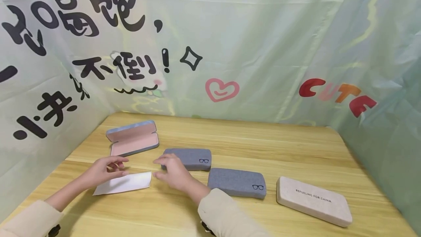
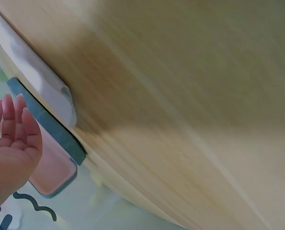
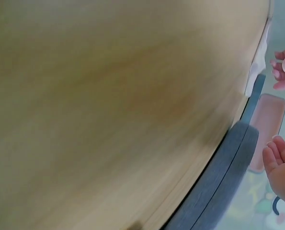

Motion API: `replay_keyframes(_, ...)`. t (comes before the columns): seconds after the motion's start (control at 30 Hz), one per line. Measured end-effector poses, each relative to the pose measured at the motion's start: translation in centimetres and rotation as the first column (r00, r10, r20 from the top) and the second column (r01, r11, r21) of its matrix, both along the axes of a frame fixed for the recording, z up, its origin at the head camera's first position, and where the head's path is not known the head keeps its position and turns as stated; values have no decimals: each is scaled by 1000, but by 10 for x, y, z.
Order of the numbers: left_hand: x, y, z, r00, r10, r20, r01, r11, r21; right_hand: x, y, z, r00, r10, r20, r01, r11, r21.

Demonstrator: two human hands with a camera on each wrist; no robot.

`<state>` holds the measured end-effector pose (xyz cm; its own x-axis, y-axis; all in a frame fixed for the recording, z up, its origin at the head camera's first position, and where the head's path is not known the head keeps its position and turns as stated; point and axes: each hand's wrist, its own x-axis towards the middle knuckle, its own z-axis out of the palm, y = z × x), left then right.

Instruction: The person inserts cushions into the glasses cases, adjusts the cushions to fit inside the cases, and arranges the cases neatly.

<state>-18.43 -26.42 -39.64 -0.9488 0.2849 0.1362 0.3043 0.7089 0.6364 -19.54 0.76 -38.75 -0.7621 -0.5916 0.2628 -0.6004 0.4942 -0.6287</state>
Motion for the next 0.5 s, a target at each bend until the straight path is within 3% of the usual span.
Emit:
replay_keyframes(0.27, 8, -15, 1, 999, 32, 22, -32, 999, -8, 8, -17, -7, 999, 14, 45, -15, 1000, 7)
replay_keyframes(0.5, 10, -27, -2, 996, 16, 88, -7, 995, -104, 15, -29, -11, 998, 29, 57, -34, 994, 103)
